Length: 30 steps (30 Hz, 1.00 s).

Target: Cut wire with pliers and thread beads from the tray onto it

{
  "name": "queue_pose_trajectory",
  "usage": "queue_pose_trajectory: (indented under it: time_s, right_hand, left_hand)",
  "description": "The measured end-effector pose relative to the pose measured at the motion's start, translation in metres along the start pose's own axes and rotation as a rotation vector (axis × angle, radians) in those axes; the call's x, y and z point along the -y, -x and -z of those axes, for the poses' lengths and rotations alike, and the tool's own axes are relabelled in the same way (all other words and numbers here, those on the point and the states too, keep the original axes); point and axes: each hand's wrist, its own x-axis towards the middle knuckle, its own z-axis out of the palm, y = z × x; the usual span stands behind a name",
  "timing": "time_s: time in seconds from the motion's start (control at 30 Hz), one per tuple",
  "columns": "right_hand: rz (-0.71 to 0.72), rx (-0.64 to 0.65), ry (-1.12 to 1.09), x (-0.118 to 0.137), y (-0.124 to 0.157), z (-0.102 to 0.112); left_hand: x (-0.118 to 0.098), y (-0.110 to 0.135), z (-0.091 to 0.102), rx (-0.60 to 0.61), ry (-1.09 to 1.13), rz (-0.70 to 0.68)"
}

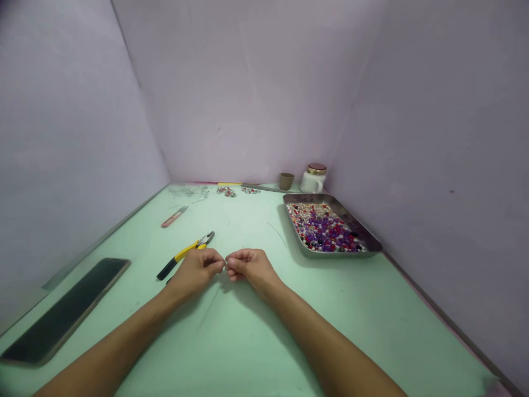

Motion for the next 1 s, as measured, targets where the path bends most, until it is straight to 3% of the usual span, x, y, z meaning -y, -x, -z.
queue_pose_trajectory:
  time_s: [0.17, 0.43, 0.63, 0.77, 0.87, 0.93, 1.0]
  right_hand:
    - [0.041, 0.019, -0.017, 0.004, 0.001, 0.000]
    - [0.076, -0.041, 0.193, 0.002, -0.001, -0.001]
    - [-0.013, 0.075, 0.412, 0.013, 0.001, 0.008]
    - [-0.089, 0.137, 0.505, 0.026, 0.004, 0.023]
    - [-0.139, 0.173, 0.630, 0.040, 0.006, 0.046]
    - [-0.081, 0.028, 0.681, 0.054, 0.008, 0.066]
    - [0.136, -0.343, 0.664, 0.069, 0.010, 0.089]
  left_hand:
    - [-0.002, -0.002, 0.004, 0.021, 0.147, 0.084]
    - [-0.003, -0.001, 0.002, -0.024, 0.243, 0.172]
    - [0.000, -0.005, 0.003, -0.099, 0.429, 0.376]
    - [0.000, -0.007, 0.006, -0.152, 0.447, 0.426]
    - [0.000, -0.006, 0.010, -0.139, 0.441, 0.442]
    - [0.001, -0.005, 0.011, -0.110, 0.452, 0.444]
    - [0.002, -0.004, 0.010, -0.070, 0.468, 0.439]
